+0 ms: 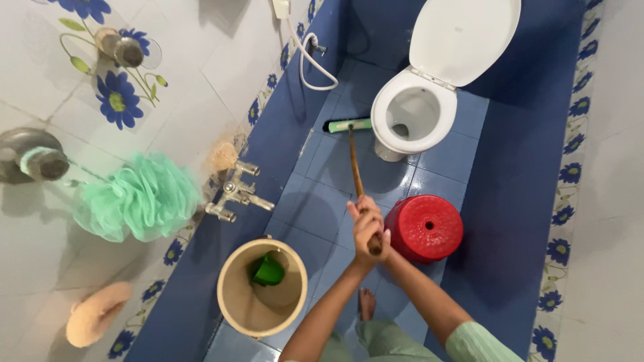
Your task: The person mops the bathroom floor using a mop and a bucket of water. They move around the toilet and a red stool, repeatedly dipping the mop into the bucket and wringing it out before continuing to mop the tiled surface.
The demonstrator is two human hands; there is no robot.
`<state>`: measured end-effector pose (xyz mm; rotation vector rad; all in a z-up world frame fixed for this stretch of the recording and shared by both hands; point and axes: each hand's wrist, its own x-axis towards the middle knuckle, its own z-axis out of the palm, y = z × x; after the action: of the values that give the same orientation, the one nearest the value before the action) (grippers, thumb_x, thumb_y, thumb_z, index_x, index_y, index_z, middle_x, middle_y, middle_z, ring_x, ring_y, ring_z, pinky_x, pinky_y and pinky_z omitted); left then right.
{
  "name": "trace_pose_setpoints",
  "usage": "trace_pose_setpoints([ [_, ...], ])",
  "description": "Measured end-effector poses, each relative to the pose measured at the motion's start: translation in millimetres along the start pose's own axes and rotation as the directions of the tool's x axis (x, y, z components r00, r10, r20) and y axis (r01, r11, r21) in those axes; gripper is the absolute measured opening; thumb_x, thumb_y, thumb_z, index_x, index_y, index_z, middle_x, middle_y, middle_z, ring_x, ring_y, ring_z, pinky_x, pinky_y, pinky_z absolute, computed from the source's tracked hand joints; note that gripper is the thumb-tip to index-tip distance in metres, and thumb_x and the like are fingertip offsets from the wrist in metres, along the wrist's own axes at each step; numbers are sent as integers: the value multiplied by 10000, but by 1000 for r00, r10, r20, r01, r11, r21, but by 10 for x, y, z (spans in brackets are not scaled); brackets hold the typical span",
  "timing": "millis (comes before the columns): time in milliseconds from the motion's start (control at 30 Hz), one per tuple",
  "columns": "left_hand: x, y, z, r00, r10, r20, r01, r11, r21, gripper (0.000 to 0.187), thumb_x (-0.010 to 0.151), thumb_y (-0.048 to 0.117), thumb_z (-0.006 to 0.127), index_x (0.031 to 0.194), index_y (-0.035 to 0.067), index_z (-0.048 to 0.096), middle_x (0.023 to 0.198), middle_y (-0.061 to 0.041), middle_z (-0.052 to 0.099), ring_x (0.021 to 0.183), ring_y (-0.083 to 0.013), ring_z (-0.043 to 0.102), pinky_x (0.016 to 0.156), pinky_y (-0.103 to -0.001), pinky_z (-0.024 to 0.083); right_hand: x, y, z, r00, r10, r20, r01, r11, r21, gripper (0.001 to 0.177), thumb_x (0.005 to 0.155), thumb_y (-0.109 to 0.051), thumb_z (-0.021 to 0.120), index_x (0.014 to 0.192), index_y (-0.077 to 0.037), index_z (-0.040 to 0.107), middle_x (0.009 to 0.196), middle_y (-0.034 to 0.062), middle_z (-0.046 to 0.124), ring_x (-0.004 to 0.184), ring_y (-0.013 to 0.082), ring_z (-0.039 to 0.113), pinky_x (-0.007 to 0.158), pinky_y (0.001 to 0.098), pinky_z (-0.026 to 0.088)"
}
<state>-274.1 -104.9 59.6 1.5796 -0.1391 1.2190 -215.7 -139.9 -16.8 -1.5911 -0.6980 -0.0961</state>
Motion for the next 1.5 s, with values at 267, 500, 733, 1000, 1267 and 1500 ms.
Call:
trace_pose_setpoints([
  [267,424,366,37,956,-66,287,94,992,-82,205,720,65,654,624,46,474,730,-97,552,722,-256,532,757,-358,428,-61,-28,-289,999,47,10,-48,998,51,363,910,-290,630,1229,-152,524,1221,-44,564,1159,84,582,976,326,501],
  [500,332,220,271,992,85,-91,-81,996,47,251,695,120,633,623,56,401,706,-96,509,737,-289,499,922,-476,377,-67,42,-228,996,88,22,-89,992,84,370,914,-289,633,1245,-162,527,1231,-49,572,1171,84,588,983,322,504],
  [733,506,-190,186,987,-90,131,94,995,-29,191,762,95,631,680,24,475,793,-138,567,774,-284,526,802,-349,435,441,84,-179,997,76,4,-76,995,59,378,918,-289,636,1262,-172,530,1241,-54,580,1183,84,595,990,319,507],
  [1000,1220,-567,267,998,64,15,-64,997,53,196,690,120,590,648,58,409,751,-123,487,891,-297,448,1006,-443,341,1043,125,80,998,8,-62,-3,996,86,388,922,-289,639,1281,-184,534,1252,-60,590,1196,84,603,999,315,510],
  [1267,1864,-758,20,990,-36,134,33,999,21,119,664,80,602,669,47,488,744,-109,547,749,-267,524,865,-345,426,1586,241,285,997,74,-11,-71,988,139,398,927,-288,643,1300,-195,537,1264,-65,599,1209,84,611,1007,311,513],
  [1500,2921,-15,12,908,-152,390,236,955,-178,212,865,144,702,758,69,536,725,-32,567,601,-135,548,608,-268,435,1821,-35,193,985,147,90,-171,890,423,408,931,-288,646,1316,-205,540,1274,-70,607,1221,84,618,1014,308,516],
])
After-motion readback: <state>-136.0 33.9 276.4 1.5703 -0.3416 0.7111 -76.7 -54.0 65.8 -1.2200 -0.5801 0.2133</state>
